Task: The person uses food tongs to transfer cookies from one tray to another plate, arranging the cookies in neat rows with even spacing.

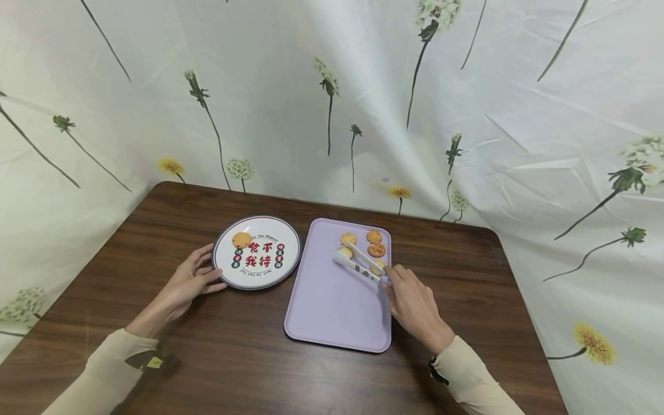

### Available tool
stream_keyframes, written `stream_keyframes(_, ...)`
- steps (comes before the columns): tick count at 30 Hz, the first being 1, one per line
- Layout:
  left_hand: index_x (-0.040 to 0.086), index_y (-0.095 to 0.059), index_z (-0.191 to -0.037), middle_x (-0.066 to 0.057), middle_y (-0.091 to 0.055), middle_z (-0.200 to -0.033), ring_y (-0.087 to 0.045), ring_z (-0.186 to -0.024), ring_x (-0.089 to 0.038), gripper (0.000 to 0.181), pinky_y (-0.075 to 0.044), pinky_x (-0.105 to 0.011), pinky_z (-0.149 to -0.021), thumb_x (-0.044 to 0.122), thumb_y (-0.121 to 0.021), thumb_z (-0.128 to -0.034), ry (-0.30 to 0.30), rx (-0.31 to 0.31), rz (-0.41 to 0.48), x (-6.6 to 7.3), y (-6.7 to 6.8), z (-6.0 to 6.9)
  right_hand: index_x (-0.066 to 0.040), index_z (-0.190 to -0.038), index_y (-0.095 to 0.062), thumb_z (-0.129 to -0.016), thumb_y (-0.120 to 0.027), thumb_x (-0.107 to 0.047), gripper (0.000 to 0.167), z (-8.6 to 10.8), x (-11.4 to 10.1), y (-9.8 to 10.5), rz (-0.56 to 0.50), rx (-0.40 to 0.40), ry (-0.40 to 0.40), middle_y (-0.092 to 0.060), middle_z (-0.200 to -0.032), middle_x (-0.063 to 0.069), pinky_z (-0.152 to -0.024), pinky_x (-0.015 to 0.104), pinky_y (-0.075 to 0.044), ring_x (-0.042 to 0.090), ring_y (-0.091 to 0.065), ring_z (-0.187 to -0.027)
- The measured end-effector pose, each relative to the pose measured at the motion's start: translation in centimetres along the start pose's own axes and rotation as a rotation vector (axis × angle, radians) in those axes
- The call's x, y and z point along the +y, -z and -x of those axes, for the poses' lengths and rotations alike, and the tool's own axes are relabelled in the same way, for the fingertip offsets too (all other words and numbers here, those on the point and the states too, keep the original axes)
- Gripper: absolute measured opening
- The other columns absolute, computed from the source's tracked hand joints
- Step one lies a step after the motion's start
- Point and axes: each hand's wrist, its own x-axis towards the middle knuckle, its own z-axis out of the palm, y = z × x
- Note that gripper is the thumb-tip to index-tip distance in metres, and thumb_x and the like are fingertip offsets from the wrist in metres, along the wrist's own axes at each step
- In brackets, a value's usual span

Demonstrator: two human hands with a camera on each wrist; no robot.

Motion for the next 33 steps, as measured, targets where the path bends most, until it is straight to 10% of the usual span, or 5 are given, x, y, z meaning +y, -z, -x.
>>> stream_keyframes(21,0.011,0.005,-0.169,-0.025,-0.002,-0.174,-0.029,-0.153,-0.047,0.080,-0.066,-0.025,-0.093,-0.005,-0.043,-0.1072,0.002,-0.002,-0.006,0.1,0.0,0.2,-0.011,-0.135,-0.065,-0.100,-0.069,-0.020,0.035,-3.6,-2.9,-0.8,-0.085,0.058,0.047,-0.071,-0.123,0.010,-0.062,0.053,-0.062,0.030,-0.070,-0.103)
stream_keyframes(33,0.011,0.004,-0.169,-0.025,-0.003,-0.174,-0.033,-0.151,-0.047,0.079,-0.067,-0.025,-0.092,-0.005,-0.043,-0.1075,0.002,-0.002,0.001,0.2,-0.2,0.2,-0.009,-0.132,-0.067,-0.101,-0.069,-0.020,0.033,-6.9,-5.9,-1.9,-0.131,0.039,0.119,-0.071,-0.108,0.009,-0.067,0.045,-0.061,0.026,-0.067,-0.092)
